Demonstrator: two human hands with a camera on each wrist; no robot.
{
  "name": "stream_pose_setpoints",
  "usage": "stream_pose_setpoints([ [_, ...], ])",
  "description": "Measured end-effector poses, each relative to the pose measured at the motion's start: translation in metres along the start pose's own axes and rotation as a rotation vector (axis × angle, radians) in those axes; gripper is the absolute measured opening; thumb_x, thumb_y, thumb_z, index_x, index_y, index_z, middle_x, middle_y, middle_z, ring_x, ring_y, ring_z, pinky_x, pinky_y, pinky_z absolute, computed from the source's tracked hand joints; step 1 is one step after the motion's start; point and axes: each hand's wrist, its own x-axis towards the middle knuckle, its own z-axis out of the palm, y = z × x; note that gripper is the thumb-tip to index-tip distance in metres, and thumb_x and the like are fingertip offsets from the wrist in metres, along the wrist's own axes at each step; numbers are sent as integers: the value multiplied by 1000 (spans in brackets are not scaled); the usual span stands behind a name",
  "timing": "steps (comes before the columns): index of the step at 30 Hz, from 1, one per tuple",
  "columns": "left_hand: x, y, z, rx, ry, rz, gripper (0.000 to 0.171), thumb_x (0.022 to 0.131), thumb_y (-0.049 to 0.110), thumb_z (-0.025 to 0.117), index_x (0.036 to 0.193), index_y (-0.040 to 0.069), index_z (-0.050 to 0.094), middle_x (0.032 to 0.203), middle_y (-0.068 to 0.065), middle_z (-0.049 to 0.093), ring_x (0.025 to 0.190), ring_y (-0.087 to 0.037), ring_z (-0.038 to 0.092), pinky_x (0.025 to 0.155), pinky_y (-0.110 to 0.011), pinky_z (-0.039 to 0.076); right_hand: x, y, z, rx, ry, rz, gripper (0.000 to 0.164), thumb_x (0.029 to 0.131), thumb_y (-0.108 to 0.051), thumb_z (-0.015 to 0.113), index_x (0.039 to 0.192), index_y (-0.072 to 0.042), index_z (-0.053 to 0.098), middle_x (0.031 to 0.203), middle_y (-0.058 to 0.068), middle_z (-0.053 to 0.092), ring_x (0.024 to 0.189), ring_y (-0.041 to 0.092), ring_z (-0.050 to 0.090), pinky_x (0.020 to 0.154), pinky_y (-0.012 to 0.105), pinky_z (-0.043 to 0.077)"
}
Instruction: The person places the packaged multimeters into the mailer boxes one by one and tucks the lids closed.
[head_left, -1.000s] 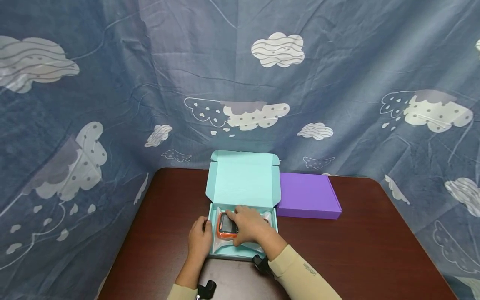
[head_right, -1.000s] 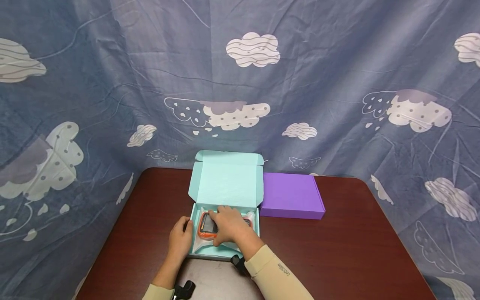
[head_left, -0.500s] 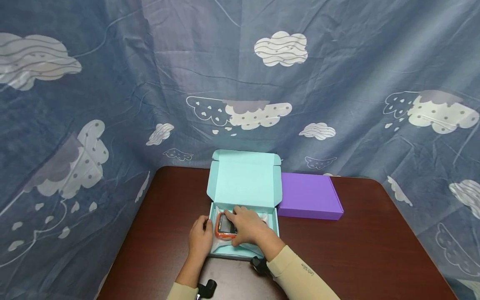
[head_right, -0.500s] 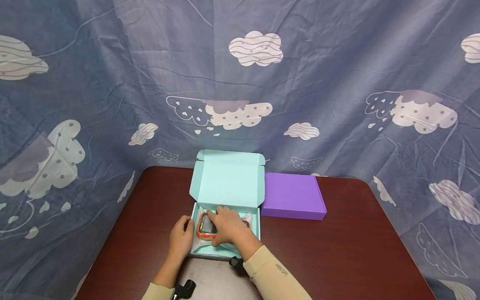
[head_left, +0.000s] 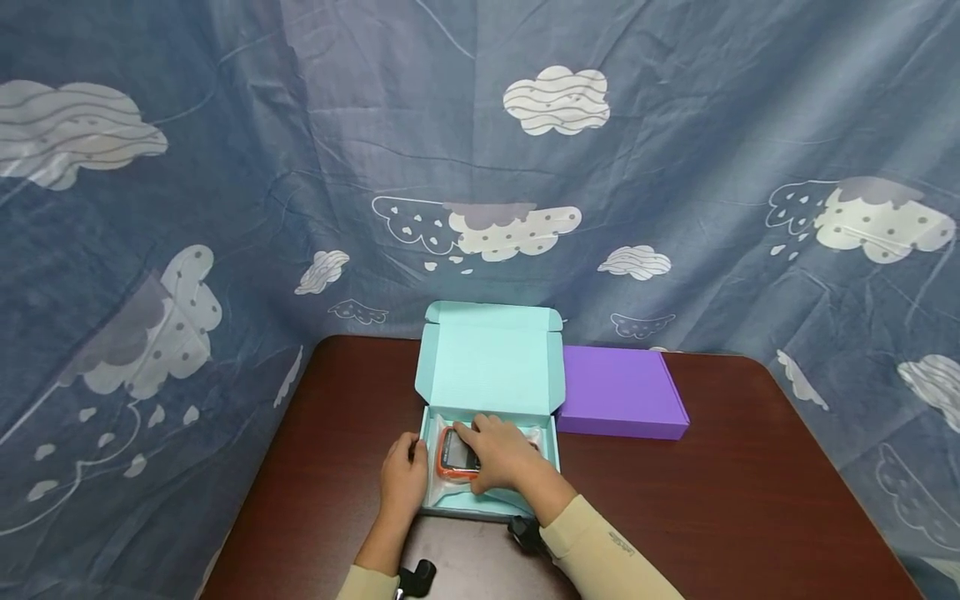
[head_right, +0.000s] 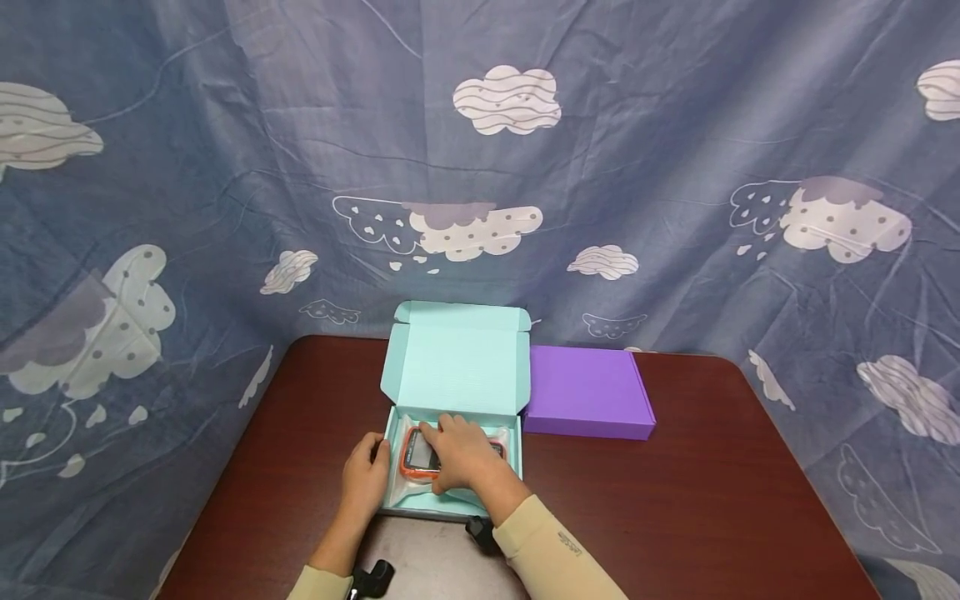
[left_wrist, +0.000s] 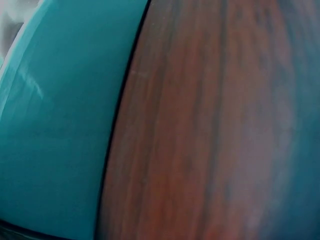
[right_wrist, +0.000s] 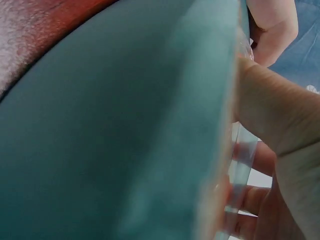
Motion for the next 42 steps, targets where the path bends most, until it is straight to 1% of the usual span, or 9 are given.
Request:
stream_pose_setpoints([
  [9, -2, 3, -1, 6, 7, 11, 13, 99, 10, 61, 104, 1, 69, 95, -13, 66, 89, -32, 63, 80, -50, 49, -7, 1, 4, -6, 39, -11, 102, 68, -42, 90, 156, -15, 45, 120, 4, 55, 102, 22, 51, 88, 42, 49],
  [16, -2, 5, -4, 15, -13, -27, 14, 101, 11, 60, 105, 2, 70, 98, -13, 67, 92, -31, 63, 83, -51, 49, -18, 1, 7, 53, 80, -22, 94, 78, -39, 85, 158, -15, 42, 137, 8, 54, 119, 26, 53, 100, 46, 46],
  [21, 0, 5, -9, 6, -93, -51, 19, 104, 16, 57, 108, 2, 70, 100, -12, 67, 91, -28, 62, 81, -49, 49, -33, 7, 12, 141, 146, -40, 86, 85, -43, 80, 158, -18, 42, 152, 14, 45, 134, 35, 49, 106, 54, 43],
  [24, 4, 7, -17, -8, -190, -75, 29, 107, 23, 54, 116, 2, 71, 107, -15, 70, 96, -30, 64, 84, -51, 50, -44, 17, 13, 197, 312, -56, 77, 88, -43, 80, 153, -16, 50, 148, 13, 51, 127, 33, 56, 99, 52, 48],
  [27, 14, 12, -29, 0, -260, -92, 40, 109, 31, 50, 125, 0, 69, 121, -20, 69, 110, -38, 64, 94, -56, 48, -54, 33, 9, 258, 608, -25, 58, 90, -31, 80, 141, -10, 62, 131, 9, 62, 107, 27, 65, 84, 46, 55],
  [30, 29, 18, -41, 13, -271, -85, 49, 110, 36, 46, 135, -2, 63, 132, -24, 63, 123, -43, 58, 102, -60, 43, -60, 52, -1, 336, 880, 109, 40, 90, -16, 76, 128, -7, 70, 115, 7, 67, 91, 24, 67, 70, 42, 55],
  [32, 39, 25, -47, -6, -271, -90, 54, 110, 40, 43, 141, -2, 57, 136, -26, 60, 126, -45, 55, 102, -61, 42, -63, 66, -8, 409, 970, 227, 36, 90, -12, 73, 125, -5, 71, 113, 9, 67, 91, 26, 65, 70, 44, 53],
  [37, 70, 46, -50, -143, -281, -103, 64, 110, 45, 41, 152, -3, 40, 146, -28, 47, 134, -44, 46, 106, -62, 37, -65, 96, -27, 636, 906, 465, 48, 92, -8, 61, 139, 1, 58, 130, 22, 57, 116, 39, 56, 91, 56, 46],
  [42, 98, 66, -38, -276, -366, -157, 80, 108, 51, 39, 163, 0, 12, 166, -25, 16, 153, -41, 16, 119, -59, 18, -57, 113, -38, 875, 685, 513, 69, 98, -9, 52, 159, 5, 24, 159, 30, 30, 146, 47, 29, 116, 60, 26],
])
